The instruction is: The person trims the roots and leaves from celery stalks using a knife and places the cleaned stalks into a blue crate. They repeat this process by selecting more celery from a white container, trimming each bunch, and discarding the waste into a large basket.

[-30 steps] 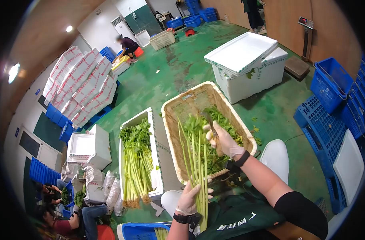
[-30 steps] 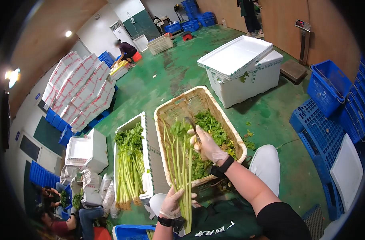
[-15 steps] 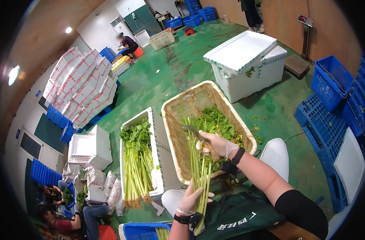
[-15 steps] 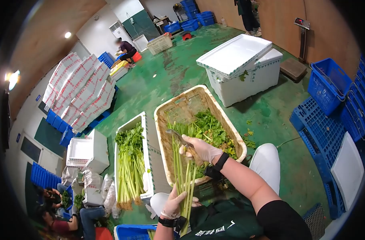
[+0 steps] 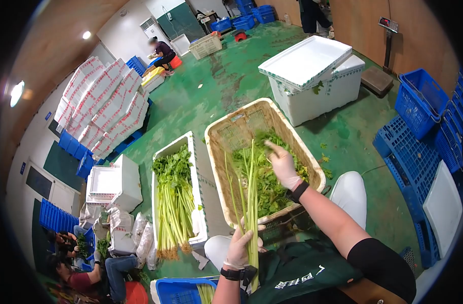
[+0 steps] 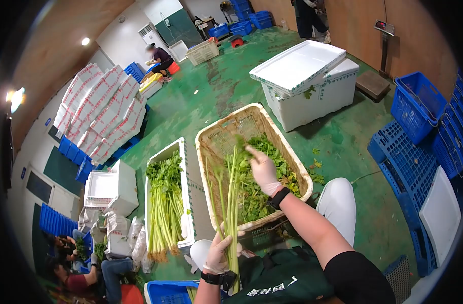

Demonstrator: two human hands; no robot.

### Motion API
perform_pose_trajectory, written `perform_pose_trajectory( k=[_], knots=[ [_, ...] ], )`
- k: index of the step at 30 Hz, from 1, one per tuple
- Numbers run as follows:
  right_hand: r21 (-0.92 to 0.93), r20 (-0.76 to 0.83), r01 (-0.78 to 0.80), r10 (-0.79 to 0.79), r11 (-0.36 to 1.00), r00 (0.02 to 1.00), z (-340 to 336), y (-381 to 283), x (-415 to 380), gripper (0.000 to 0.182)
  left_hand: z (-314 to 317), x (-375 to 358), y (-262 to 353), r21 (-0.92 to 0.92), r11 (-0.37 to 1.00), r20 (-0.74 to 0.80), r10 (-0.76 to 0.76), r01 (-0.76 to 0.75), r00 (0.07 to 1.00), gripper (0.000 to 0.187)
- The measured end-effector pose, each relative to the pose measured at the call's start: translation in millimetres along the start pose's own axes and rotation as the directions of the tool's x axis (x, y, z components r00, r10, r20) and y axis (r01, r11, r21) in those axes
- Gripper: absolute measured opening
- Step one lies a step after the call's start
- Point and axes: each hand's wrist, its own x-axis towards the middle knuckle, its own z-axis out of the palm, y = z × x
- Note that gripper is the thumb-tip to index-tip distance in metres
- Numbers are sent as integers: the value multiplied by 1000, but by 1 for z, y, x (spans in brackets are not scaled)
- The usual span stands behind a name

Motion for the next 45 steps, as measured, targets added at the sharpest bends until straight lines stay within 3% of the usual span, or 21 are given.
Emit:
perform_pose_trajectory(
  k=[1,3,4,6,9,13,16,17,18,19,21,22,23,27,30,32,35,37,38,43,45],
  knots=[
    [199,92,-395,384,897,919,-11,-5,3,29,2,-1,2,4,1000,-10,-3,3,1000,63],
    [320,286,-575,502,753,816,-24,-14,6,31,0,-1,3,22,1000,-2,-11,11,1000,63],
    [319,287,-577,504,751,815,-29,-32,3,31,0,-2,3,38,999,6,-26,26,1000,63],
    [411,610,-771,481,487,629,-39,-67,-4,34,1,-1,1,49,998,6,-31,31,999,63],
    [295,711,-794,434,532,554,-33,-64,-14,38,0,2,-3,78,996,5,-39,38,999,63],
    [245,690,-826,507,507,516,-17,-67,-19,33,6,2,0,74,997,9,-38,37,999,64],
    [300,418,-554,414,777,808,0,-67,-38,16,10,-1,2,75,997,-13,-30,31,999,64],
    [298,422,-560,419,773,804,-2,-66,-39,16,9,-1,1,71,997,-19,-33,34,999,64],
    [-50,263,-31,43,998,964,-7,-62,-37,17,7,-1,0,57,998,-1,-26,26,1000,65],
    [-432,272,473,-389,767,880,-11,-59,-35,20,5,-2,-1,42,999,19,-19,18,1000,65],
    [-468,236,353,-271,810,933,-15,-31,-27,28,4,-5,-2,88,996,16,-18,16,1000,64],
    [-331,101,1,34,944,994,-17,1,-19,32,4,-6,-1,135,991,18,-12,9,1000,64],
    [-144,24,-351,358,925,934,-21,19,-15,36,3,-8,-1,134,991,15,-9,7,1000,64],
    [-76,205,-315,324,946,923,-44,-10,-17,43,5,-10,4,184,983,-73,-1,14,997,56],
    [135,527,-472,340,872,779,-57,-58,-29,58,8,-8,10,91,995,-101,-23,32,995,51],
    [147,553,-547,390,824,736,-55,-54,-38,59,5,-7,12,4,999,-73,-42,42,996,49],
    [97,526,-598,469,796,709,-45,-52,-48,51,3,-5,7,93,995,-48,31,-26,998,50],
    [40,376,-248,216,968,901,-28,-46,-47,32,8,-4,6,113,994,-57,16,-10,998,52],
    [126,384,-385,313,914,869,-27,-52,-45,16,9,-3,7,129,992,-66,7,1,998,53],
    [202,287,-267,203,942,936,-16,-69,-36,14,7,-1,7,157,985,-166,-41,68,985,56],
    [293,402,-584,457,757,793,-22,-90,-30,14,7,1,7,151,986,-186,-38,67,982,55]
  ],
)
